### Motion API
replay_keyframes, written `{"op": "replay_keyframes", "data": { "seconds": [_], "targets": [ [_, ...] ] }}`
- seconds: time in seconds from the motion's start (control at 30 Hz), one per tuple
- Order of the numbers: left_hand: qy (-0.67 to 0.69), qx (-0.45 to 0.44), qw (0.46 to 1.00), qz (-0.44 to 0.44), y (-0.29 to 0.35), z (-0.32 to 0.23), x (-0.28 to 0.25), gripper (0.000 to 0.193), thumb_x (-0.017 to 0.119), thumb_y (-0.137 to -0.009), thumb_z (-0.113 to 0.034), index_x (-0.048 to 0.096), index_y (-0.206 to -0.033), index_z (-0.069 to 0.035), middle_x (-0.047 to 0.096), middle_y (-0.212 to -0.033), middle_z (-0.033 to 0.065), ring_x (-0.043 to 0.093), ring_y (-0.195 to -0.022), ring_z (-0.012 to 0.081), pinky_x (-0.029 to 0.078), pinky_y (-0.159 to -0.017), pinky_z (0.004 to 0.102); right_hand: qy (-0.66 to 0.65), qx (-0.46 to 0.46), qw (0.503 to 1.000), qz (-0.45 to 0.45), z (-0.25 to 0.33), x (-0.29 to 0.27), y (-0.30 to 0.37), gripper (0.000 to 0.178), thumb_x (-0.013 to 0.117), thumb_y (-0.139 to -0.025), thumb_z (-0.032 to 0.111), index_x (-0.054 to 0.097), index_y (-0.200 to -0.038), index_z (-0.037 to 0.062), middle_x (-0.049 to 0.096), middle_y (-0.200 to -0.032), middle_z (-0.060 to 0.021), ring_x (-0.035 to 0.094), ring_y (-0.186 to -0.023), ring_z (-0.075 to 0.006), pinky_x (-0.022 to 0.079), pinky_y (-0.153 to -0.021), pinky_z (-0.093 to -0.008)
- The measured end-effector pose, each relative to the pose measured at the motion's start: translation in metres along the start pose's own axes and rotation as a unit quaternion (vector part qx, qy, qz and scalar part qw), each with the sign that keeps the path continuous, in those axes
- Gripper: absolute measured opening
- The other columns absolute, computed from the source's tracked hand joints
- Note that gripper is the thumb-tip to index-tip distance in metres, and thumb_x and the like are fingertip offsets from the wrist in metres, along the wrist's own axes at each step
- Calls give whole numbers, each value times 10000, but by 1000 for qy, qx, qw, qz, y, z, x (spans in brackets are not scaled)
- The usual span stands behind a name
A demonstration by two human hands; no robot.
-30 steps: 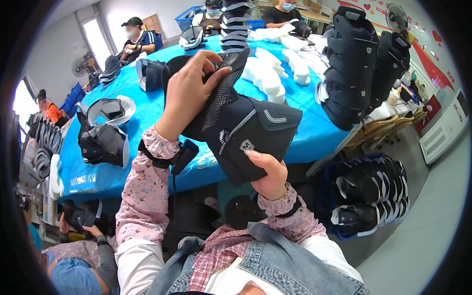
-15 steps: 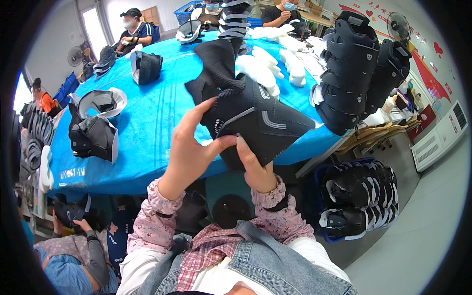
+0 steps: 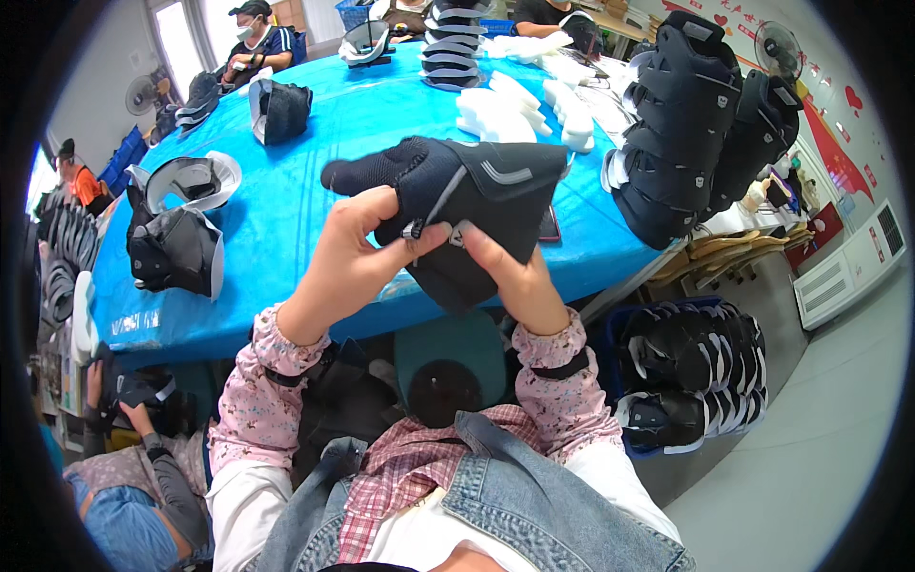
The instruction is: The person picks up a white foam lining and inserts it into the interior of a black shoe upper, then uses their hands to press and smooth the lining into place against the inner walls of the upper.
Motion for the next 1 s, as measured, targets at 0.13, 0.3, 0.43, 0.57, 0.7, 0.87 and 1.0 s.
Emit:
{"op": "replay_keyframes", "data": {
  "seconds": [0.13,0.3,0.43,0.57,0.7,0.87,1.0],
  "targets": [
    [74,-69,994,-33,-1,23,-8,284,697,-780,-209,556,-671,12,475,-547,23,414,-511,61,336,-441,255,129,126,978,109,-5,8,-11,404,558,-884,184,457,-1232,4,518,-1164,-58,489,-1057,-137,396,-901,-282],
    [-155,16,986,-67,-7,-1,-26,379,700,-793,-215,475,-591,16,453,-530,-22,370,-492,22,278,-405,246,-300,123,923,206,-44,13,12,713,507,-888,388,197,-1386,-17,299,-1403,-127,312,-1288,-227,261,-1055,-341],
    [-248,1,962,-112,-20,-14,-54,411,680,-791,-312,520,-594,11,451,-470,91,468,-412,107,306,-389,283,-290,90,938,166,-53,1,12,761,501,-877,434,190,-1384,-41,275,-1420,-141,261,-1321,-234,210,-1082,-334],
    [-322,5,945,-53,-41,-2,-38,511,604,-808,-442,573,-641,40,505,-518,158,537,-465,269,381,-444,334,-167,93,966,174,-49,32,-1,571,506,-899,308,335,-1325,-31,433,-1313,-121,418,-1211,-209,317,-1020,-328],
    [-83,-167,966,177,-54,26,-21,572,567,-829,-512,636,-840,56,576,-626,56,549,-548,139,456,-535,269,-307,159,931,121,-61,32,-7,428,441,-923,327,492,-1161,-25,606,-1070,-120,599,-963,-199,473,-834,-344],
    [55,-91,974,200,-42,15,-24,574,334,-943,-492,593,-1113,-8,613,-936,89,567,-849,107,438,-787,210,-377,180,906,73,-52,15,2,309,446,-876,226,583,-1013,-14,649,-909,-107,630,-811,-202,501,-723,-298],
    [-60,-340,878,331,-11,54,-38,601,335,-934,-514,579,-1146,-7,613,-941,77,561,-903,114,435,-793,203,-403,129,905,39,-52,-2,6,317,424,-854,239,590,-954,-12,648,-862,-105,623,-768,-190,498,-689,-277]
  ]
}}
Point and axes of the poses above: each hand's wrist, its own y-axis away from the middle knuckle, its own x-axis out of the palm, z = x × y, the point moved 9 cm from there along -y, towards the middle knuckle
